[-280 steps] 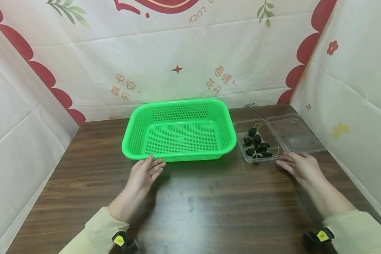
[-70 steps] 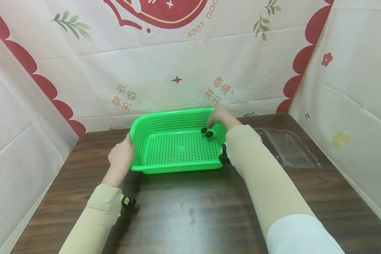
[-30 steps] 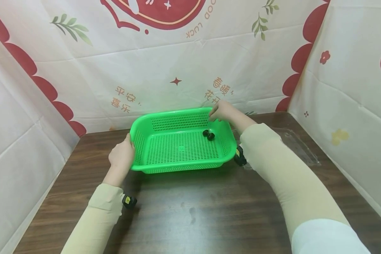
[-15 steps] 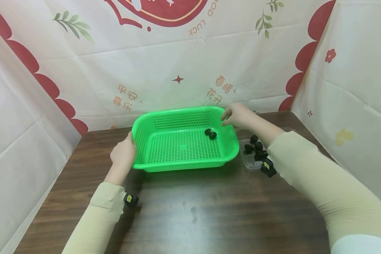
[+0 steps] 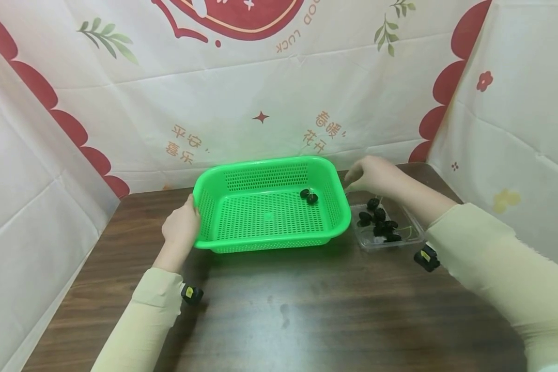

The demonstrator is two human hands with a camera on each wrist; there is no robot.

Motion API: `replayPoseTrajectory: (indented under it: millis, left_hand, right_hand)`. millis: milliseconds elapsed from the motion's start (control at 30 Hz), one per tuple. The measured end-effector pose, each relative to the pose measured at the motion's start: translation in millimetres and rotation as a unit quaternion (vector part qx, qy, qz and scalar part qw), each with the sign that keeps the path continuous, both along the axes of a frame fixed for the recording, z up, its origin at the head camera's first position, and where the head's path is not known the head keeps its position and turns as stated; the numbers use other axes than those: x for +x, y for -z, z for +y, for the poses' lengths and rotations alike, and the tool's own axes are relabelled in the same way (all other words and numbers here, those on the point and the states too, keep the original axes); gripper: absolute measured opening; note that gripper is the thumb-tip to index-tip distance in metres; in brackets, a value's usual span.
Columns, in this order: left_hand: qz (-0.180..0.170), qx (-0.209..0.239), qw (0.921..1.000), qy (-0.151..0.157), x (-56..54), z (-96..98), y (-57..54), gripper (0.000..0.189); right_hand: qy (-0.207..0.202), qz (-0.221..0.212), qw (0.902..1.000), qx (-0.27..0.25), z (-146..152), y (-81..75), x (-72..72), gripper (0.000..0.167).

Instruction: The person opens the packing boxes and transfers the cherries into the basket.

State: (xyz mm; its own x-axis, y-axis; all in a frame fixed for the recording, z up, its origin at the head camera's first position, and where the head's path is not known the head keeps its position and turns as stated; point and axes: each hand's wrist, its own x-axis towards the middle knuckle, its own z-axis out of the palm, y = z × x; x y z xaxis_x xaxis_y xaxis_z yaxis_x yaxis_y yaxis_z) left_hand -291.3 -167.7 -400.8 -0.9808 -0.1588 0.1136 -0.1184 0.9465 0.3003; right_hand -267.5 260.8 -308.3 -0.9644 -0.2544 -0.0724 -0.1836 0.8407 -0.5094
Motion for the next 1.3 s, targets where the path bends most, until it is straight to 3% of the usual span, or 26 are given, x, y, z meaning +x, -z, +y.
replayPoseTrajectory:
  millis: [233,400,700,833,1033,1300]
  left_hand:
    - [-0.001,-0.001,1.0000,0.001,0.1,-1.0,0.1,0.048]
    - [0.005,0.001,1.0000,0.004,0.5,-3.2,-0.5,0.048]
    - [-0.001,0.004,1.0000,0.006,-0.4,-2.1,-0.3,0.048]
    - [-0.005,0.003,1.0000,0.004,-0.4,-2.0,0.5,0.048]
    - [0.005,-0.002,1.0000,0.007,0.5,-2.2,0.2,0.048]
    - [0.000,-0.004,0.9999,0.010,-0.8,-1.9,1.5,0.049]
  right_hand:
    - [-0.017,0.029,0.9974,0.063,16,9.4,9.1,0.027]
    - [-0.020,0.027,0.9935,0.109,18,21.4,14.2,0.023]
    - [-0.045,0.021,0.9883,0.144,14,47.0,19.3,0.020]
    - [-0.052,0.015,0.9862,0.156,15,59.3,22.3,0.006]
    - [-0.063,0.030,0.9797,0.188,14,74.2,24.5,0.031]
    - [-0.088,0.048,0.9707,0.218,19,86.8,23.3,0.038]
